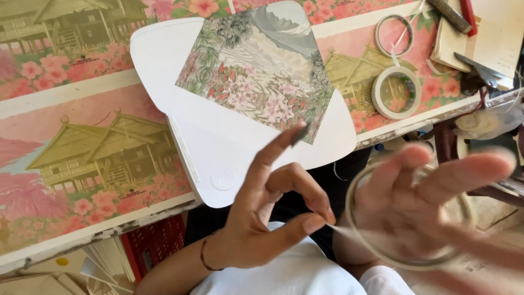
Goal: The person assembles a stack of white cards by applying adhesive tape to the edges and folding them. They handle a large stack of cards, repeatedly applying tape and folding the edges to secure them.
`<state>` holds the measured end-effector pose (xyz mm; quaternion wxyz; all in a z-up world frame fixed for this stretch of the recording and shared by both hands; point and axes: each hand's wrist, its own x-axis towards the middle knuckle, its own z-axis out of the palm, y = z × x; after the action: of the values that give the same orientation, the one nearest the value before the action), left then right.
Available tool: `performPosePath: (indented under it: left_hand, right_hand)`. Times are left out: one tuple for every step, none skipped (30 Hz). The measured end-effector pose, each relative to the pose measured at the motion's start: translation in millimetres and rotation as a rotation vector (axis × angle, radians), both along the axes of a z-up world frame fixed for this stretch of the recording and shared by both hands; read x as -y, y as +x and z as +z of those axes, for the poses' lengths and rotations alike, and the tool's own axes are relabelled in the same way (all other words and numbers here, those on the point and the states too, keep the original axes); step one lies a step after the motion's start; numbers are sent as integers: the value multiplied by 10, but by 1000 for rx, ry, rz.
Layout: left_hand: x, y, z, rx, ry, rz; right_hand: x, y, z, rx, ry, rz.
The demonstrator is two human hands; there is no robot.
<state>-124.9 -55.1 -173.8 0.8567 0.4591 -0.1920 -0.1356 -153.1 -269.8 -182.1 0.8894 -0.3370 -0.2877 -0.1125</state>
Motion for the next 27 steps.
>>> performPosePath:
  left_hand:
    - [13,-21,-21,-24,-18,11]
    - [26,-40,-40,-48,-36,23]
    - [-14,-19,-70,-48,-34,27]
    - [-56,4,-100,42,57,143]
    - [-99,11,-128,127,149,258]
    - [-154,18,-135,121,152,261]
    - [-212,18,-144,166,244,300]
    - [-271,17,-154,211,337,337]
    - [-296,18,-178,204,343,342]
    - [-321,18,-204,249,377,349]
    - [-349,7,-229,291,413,353]
    - [-355,-41,-267,280,420,356]
    - [-365,-94,-301,295,604,417]
    - [-377,-145,-335,308,790,474]
    - [-403,-213,-517,297,797,476]
    - [-430,-284,-696,388,935,608]
    - [-462,-345,-874,488,1073,738]
    - [-502,-393,-947,482,1081,739]
    - [-534,-427,-1026,445,1099,705]
    - [-566,-463,-1105,407,1115,671]
    - [-580,-474,-1165,398,1120,670]
    - [-594,-488,-1226,421,1125,682]
    - [-607,-490,-1291,446,1128,696]
    - [-607,-484,-1319,440,1131,697]
    - [-610,-475,-1346,413,1115,708]
    - [-610,-466,-1371,386,1098,718]
    - [-620,-458,-1377,382,1099,714]
  right_hand:
    - [-46,-4,-22,25,-213,-156]
    - [-92,-7,-42,50,-426,-309]
    - [-143,15,-70,82,-635,-458]
    - [-195,38,-99,113,-844,-607]
    - [-248,46,-124,140,-1052,-752]
    - [-216,132,-65,136,-1052,-745]
    - [-186,216,-8,141,-1155,-626]
    - [-159,301,46,145,-1255,-503]
    - [-247,299,69,143,-1252,-494]
    - [-336,297,91,21,-1240,-479]
    - [-426,284,113,-104,-1228,-461]
    - [-427,283,70,-110,-1226,-449]
    - [-433,280,25,-108,-1246,-521]
    - [-440,277,-19,-106,-1266,-592]
    - [-403,270,-78,-112,-1266,-579]
    - [-365,263,-134,-145,-1263,-562]
    - [-331,264,-192,-176,-1257,-548]
    - [-308,248,-235,-179,-1254,-538]
    - [-279,239,-273,-227,-1348,-420]
    - [-249,228,-312,-275,-1438,-300]
    - [-270,213,-353,-279,-1439,-290]
    - [-290,196,-394,-304,-1444,-209]
    - [-309,187,-438,-327,-1447,-131]
    - [-312,196,-465,-328,-1447,-124]
    - [-318,202,-493,-312,-1459,-95]
    - [-320,207,-520,-295,-1470,-64]
    - [-334,227,-502,-301,-1470,-62]
